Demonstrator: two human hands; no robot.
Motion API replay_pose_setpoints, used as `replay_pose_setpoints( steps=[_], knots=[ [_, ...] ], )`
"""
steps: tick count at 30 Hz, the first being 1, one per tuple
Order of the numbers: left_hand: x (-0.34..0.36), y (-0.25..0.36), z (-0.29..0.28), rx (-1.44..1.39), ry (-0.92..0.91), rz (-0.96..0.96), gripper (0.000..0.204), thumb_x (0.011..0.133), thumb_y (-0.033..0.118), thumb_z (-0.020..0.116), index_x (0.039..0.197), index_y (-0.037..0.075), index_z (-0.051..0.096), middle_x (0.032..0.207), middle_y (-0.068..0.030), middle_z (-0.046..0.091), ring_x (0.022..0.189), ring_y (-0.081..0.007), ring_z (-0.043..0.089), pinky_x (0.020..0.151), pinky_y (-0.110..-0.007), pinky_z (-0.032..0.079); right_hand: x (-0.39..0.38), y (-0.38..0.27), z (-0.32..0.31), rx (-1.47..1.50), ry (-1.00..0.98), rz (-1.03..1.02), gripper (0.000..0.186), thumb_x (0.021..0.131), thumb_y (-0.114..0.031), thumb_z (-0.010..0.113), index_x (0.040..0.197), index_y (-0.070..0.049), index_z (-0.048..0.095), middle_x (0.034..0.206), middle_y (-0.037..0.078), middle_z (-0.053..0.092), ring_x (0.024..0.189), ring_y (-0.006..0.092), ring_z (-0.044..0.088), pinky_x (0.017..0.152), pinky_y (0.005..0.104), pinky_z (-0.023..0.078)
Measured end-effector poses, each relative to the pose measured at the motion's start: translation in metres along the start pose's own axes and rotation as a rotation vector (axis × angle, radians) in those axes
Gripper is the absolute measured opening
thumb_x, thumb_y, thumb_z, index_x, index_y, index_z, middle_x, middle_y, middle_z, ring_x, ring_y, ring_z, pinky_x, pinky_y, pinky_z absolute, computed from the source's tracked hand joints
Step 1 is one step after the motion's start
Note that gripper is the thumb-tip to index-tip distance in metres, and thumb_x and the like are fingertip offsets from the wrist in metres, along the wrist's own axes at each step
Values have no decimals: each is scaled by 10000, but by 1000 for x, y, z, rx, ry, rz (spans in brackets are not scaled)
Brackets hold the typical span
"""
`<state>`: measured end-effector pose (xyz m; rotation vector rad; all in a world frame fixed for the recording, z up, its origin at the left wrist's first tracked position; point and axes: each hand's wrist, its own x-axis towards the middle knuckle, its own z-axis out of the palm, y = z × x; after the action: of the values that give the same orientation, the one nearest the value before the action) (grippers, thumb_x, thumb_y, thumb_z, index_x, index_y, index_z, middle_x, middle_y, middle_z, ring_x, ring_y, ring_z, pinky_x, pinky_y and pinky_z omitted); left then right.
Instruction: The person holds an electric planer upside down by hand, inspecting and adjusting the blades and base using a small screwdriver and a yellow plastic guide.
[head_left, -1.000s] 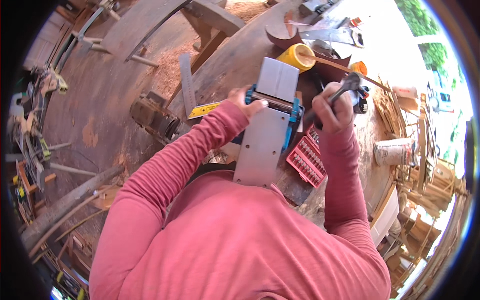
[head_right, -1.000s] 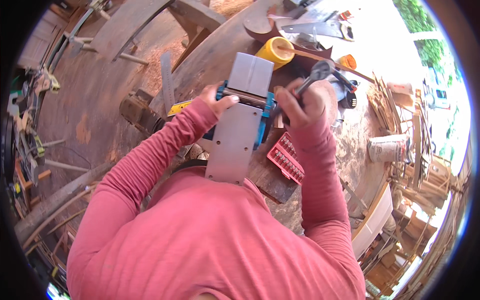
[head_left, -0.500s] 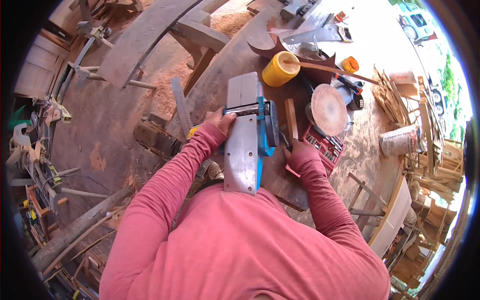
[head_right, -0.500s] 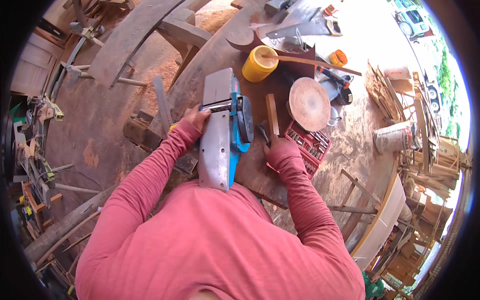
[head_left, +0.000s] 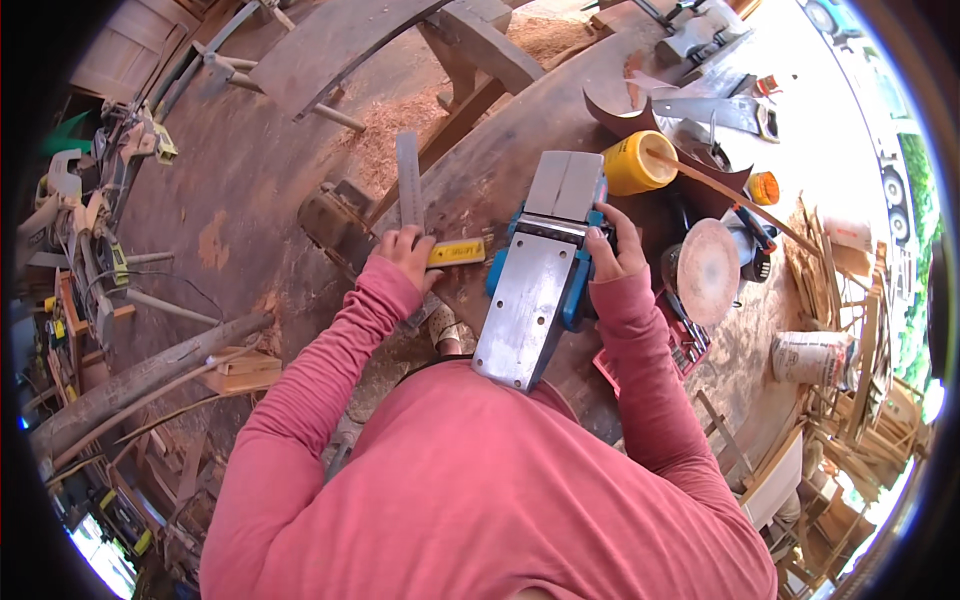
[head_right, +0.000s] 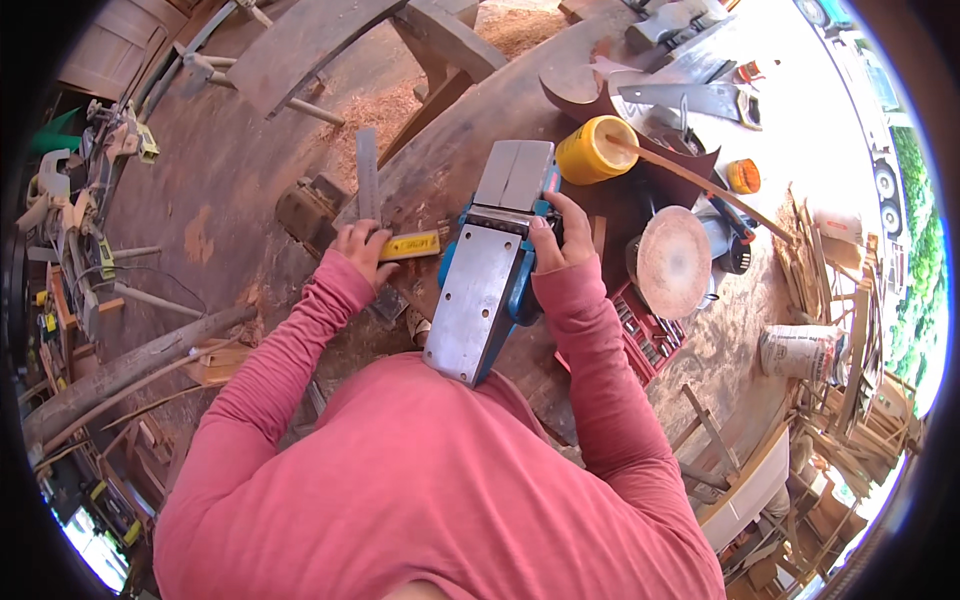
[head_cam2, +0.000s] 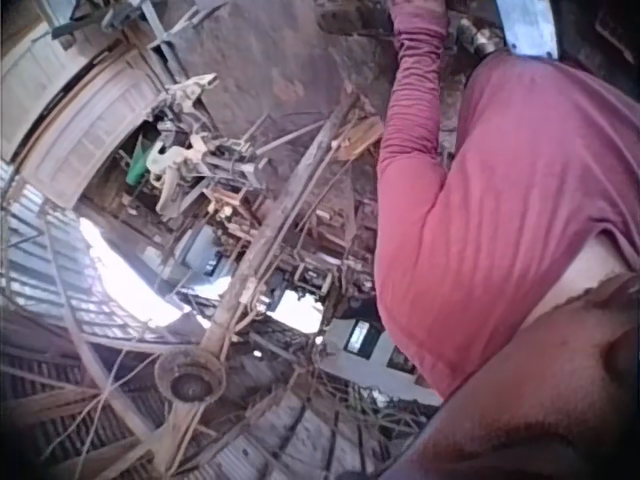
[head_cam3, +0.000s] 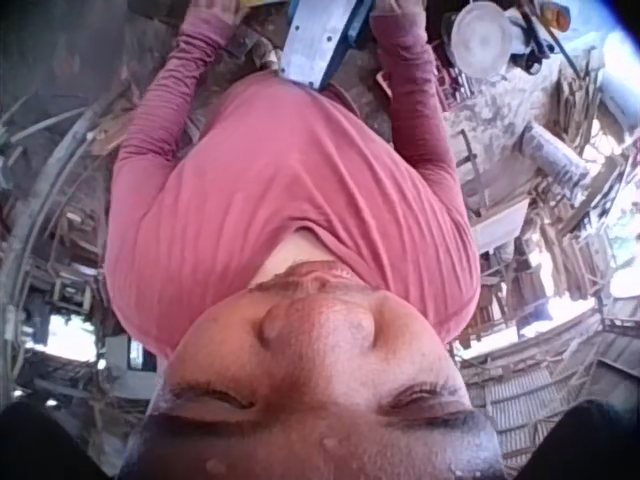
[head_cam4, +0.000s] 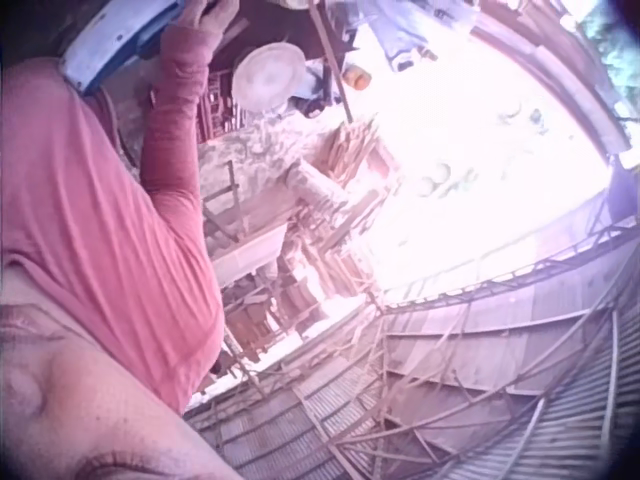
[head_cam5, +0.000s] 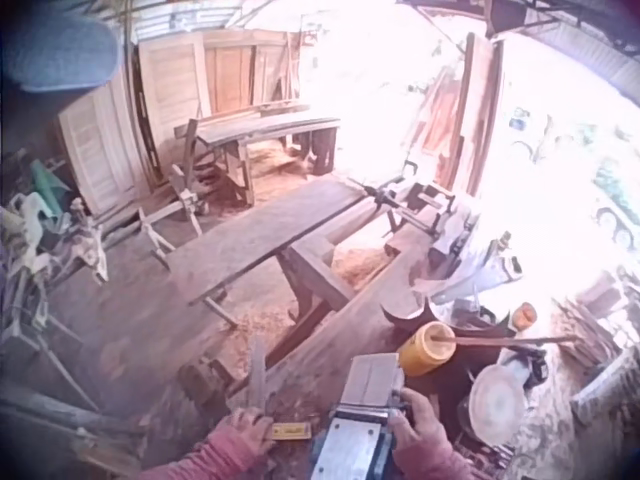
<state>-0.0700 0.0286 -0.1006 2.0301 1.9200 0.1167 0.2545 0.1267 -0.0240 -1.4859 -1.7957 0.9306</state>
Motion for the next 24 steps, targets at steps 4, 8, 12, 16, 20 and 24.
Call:
replay_pose_setpoints(
  steps=[4, 8, 12, 16, 20, 24],
  knots=[
    [-10, -1, -9, 23, -33, -1, 461, 906, 316, 814, 1251, 62, 644, 1370, -153, 575, 1232, -349, 591, 1037, -449, 523, -5, 3, 4, -72, 12, -67, 402, 1036, -166, 605, 1396, 14, 602, 1392, 218, 624, 1311, 345, 594, 1142, 416, 444],
    [-18, -18, -18, -433, 213, 21, 391, 951, 268, 784, 1198, 5, 632, 1261, -191, 611, 1194, -322, 645, 1023, -453, 531, -4, -5, 3, 51, 18, -52, 378, 1047, -132, 558, 1390, 23, 594, 1410, 222, 616, 1310, 353, 593, 1144, 417, 445],
    [-30, -26, -24, -981, 372, 121, 392, 843, 133, 772, 1168, -10, 607, 1306, -171, 595, 1361, -309, 569, 1129, -423, 453, -6, -10, 4, -27, 13, -129, 442, 968, -77, 570, 1395, 35, 583, 1439, 229, 596, 1327, 367, 580, 1160, 413, 434],
    [-32, -3, -14, -1200, 358, 241, 445, 776, 106, 812, 1135, 44, 557, 1622, -290, 437, 1492, -352, 471, 1202, -431, 393, -4, 4, 0, -59, -16, -228, 529, 860, -43, 588, 1380, 53, 585, 1471, 234, 576, 1354, 374, 563, 1182, 413, 414],
    [-41, 20, -11, -1205, 126, 333, 503, 757, 64, 901, 1154, 70, 592, 1701, -273, 298, 1531, -349, 445, 1178, -416, 452, -2, 5, 5, -56, 34, -327, 369, 1032, -96, 535, 1359, 52, 622, 1465, 221, 590, 1355, 322, 576, 1191, 385, 395],
    [-29, 31, -10, -1309, 1, 404, 368, 810, 25, 865, 1085, 81, 626, 1750, -238, 151, 1582, -307, 359, 1236, -445, 462, -4, -3, 9, 366, 58, 10, 338, 1081, -127, 512, 1343, 36, 649, 1455, 201, 611, 1364, 298, 580, 1172, 376, 420]
  ],
)
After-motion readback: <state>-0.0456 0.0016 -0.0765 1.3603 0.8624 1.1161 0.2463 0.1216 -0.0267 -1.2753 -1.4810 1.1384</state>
